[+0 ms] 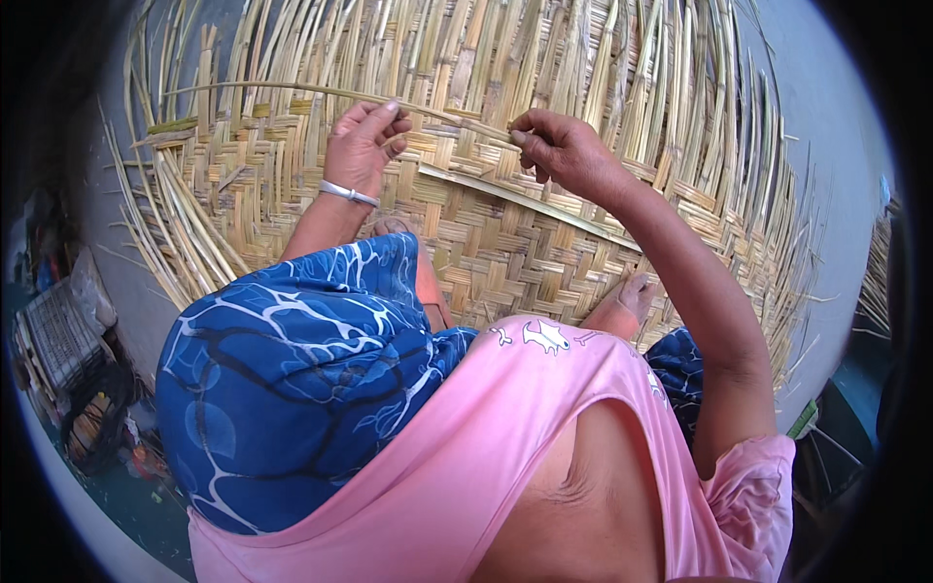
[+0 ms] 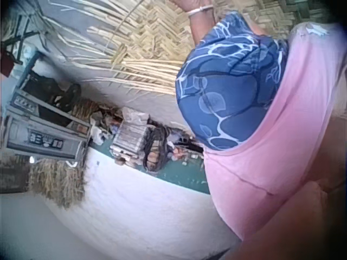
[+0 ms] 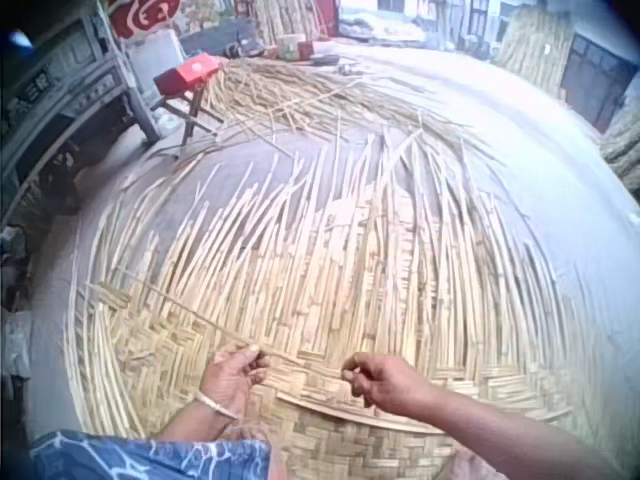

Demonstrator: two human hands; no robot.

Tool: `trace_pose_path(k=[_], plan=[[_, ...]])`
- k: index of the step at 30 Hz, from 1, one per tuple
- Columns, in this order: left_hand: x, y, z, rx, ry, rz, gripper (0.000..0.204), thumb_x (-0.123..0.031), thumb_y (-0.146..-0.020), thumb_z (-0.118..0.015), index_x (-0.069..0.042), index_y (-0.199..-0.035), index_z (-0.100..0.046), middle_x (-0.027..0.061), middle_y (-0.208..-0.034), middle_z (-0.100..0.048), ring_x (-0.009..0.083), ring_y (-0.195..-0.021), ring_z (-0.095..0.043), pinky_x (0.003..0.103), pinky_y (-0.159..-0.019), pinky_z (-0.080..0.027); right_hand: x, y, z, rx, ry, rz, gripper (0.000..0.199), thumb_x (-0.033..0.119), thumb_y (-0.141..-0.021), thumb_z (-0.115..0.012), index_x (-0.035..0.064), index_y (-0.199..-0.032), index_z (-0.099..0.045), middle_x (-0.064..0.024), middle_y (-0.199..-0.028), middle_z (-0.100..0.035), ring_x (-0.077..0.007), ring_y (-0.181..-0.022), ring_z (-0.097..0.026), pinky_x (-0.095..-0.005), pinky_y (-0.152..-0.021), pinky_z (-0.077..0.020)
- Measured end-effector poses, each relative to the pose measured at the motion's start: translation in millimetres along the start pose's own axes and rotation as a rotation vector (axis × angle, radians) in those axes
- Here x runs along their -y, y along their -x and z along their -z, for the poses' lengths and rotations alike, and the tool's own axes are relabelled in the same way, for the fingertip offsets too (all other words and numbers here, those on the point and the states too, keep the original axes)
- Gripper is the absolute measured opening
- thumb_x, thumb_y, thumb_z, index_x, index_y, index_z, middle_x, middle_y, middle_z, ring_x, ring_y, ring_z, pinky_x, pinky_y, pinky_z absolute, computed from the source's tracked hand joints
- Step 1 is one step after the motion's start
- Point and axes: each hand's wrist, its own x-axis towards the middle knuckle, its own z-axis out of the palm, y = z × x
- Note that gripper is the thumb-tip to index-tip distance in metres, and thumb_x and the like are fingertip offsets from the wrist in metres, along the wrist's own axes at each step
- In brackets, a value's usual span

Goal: The person weaves a large circular basket using dried palm leaves. They interlace the leaves by hand, working around the circumference to build up the structure.

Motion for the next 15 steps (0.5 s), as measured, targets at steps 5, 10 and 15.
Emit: trace_pose_path(k=[5, 10, 15], plan=[[-4.5, 0.1, 34.1, -0.237, -0.160, -0.007, 0.007, -0.013, -0.088, -0.063, -0.008, -0.088, -0.059, 0.0059, -0.085, -0.066, 0.0140, -0.074, -0.065, 0.024, -0.059, -0.051, -31.6, 37.2, 34.4, 0.013, 0.230, -0.038, 0.026, 0.026, -0.093, -0.056, 0.0047, -0.106, -0.062, -0.0098, -0.078, -0.068, -0.0199, -0.064, -0.065, -0.0341, -0.062, -0.0533], [31.5, 21.3, 32.0, -0.262, -0.216, 0.191, 0.013, -0.017, -0.086, -0.067, -0.009, -0.085, -0.057, 0.0040, -0.081, -0.065, 0.0112, -0.069, -0.063, 0.022, -0.053, -0.049, -62.6, 64.9, 36.0, -0.091, 0.734, 0.109, 0.020, 0.021, -0.088, -0.060, 0.0065, -0.102, -0.061, -0.0100, -0.081, -0.063, -0.0264, -0.069, -0.062, -0.0384, -0.065, -0.0499], [46.5, 38.2, 27.2, -0.201, -0.195, 0.283, 0.011, -0.015, -0.087, -0.065, -0.008, -0.085, -0.056, 0.0055, -0.080, -0.065, 0.0122, -0.069, -0.063, 0.023, -0.056, -0.049, -71.5, 82.3, 16.8, -0.226, 1.049, 0.438, 0.015, 0.023, -0.083, -0.061, 0.0112, -0.092, -0.058, -0.0053, -0.087, -0.056, -0.0245, -0.087, -0.057, -0.0378, -0.077, -0.0441]])
